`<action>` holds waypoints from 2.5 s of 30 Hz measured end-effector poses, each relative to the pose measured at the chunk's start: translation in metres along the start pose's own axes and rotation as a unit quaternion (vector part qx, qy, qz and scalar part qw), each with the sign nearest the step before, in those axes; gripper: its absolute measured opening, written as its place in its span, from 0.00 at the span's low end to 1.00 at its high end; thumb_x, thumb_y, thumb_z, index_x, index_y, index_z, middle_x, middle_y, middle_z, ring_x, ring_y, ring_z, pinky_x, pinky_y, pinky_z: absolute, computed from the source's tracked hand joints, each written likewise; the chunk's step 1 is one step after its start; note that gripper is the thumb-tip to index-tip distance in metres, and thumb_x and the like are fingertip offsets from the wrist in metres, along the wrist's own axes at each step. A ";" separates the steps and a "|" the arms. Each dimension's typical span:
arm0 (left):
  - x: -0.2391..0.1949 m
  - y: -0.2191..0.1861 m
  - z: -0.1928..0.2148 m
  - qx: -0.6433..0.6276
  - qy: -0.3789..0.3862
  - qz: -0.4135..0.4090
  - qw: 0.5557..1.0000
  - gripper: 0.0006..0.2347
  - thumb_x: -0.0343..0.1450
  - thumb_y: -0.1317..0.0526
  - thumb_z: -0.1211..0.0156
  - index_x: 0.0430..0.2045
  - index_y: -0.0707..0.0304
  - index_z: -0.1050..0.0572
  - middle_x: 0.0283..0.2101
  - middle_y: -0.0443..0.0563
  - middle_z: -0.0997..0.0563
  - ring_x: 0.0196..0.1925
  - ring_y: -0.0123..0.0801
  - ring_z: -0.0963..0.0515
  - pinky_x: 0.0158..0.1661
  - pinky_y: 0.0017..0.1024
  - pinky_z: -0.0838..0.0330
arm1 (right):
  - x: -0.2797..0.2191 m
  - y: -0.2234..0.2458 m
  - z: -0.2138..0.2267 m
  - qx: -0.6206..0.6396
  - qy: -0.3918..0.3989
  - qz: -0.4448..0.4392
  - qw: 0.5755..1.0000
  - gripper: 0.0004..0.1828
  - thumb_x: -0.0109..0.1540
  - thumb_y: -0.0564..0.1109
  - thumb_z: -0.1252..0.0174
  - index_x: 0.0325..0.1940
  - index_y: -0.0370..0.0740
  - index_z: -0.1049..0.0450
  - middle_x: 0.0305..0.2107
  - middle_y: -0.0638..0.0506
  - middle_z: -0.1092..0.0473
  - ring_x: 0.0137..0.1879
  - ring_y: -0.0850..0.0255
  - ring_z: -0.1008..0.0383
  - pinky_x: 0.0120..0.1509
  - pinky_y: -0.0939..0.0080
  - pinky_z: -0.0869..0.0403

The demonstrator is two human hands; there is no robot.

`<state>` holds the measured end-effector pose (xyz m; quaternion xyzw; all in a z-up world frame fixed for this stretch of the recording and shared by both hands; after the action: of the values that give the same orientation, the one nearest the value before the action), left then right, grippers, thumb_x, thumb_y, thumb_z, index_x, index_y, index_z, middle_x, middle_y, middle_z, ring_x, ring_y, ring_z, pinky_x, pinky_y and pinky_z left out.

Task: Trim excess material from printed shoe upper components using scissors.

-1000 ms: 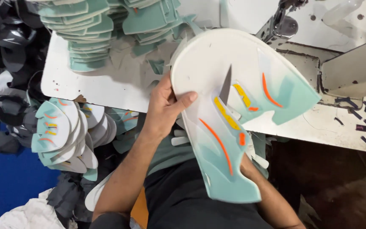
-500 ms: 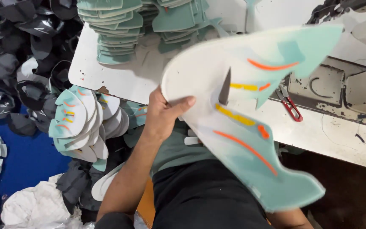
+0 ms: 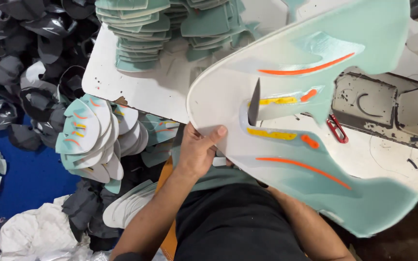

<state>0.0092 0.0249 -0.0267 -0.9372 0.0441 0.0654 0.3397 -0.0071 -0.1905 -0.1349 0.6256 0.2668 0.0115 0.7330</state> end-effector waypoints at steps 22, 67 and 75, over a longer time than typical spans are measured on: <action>0.024 -0.060 -0.029 0.273 0.091 -0.048 0.956 0.21 0.71 0.69 0.32 0.58 0.72 0.30 0.50 0.51 0.19 0.50 0.26 0.21 0.53 0.28 0.24 | -0.003 0.020 -0.001 -0.201 -0.013 0.197 0.960 0.18 0.56 0.44 0.34 0.47 0.31 0.22 0.38 0.44 0.22 0.44 0.56 0.23 0.48 0.58 0.26; 0.009 0.020 -0.015 0.161 -0.001 -0.043 0.986 0.17 0.74 0.64 0.36 0.55 0.74 0.26 0.51 0.52 0.18 0.51 0.28 0.21 0.54 0.30 0.26 | 0.018 -0.097 0.055 0.049 -0.067 0.090 0.993 0.16 0.64 0.45 0.41 0.54 0.37 0.31 0.46 0.48 0.28 0.49 0.59 0.26 0.53 0.57 0.25; 0.005 0.018 0.007 0.197 -0.028 -0.048 0.979 0.14 0.73 0.64 0.35 0.50 0.73 0.24 0.46 0.48 0.18 0.46 0.24 0.22 0.50 0.26 0.27 | 0.006 -0.089 0.051 0.057 -0.090 0.081 0.991 0.21 0.64 0.45 0.41 0.60 0.37 0.33 0.52 0.48 0.29 0.54 0.59 0.27 0.58 0.56 0.26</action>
<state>0.0113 0.0153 -0.0447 -0.8506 0.0013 0.0652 0.5218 -0.0096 -0.2540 -0.2151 0.6846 0.1483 -0.0009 0.7137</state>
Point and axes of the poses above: each hand's wrist, its own x-axis towards the middle knuckle, its own z-axis out of the back of the hand, y = z × x, the point moved 5 cm from there along x, towards the middle knuckle
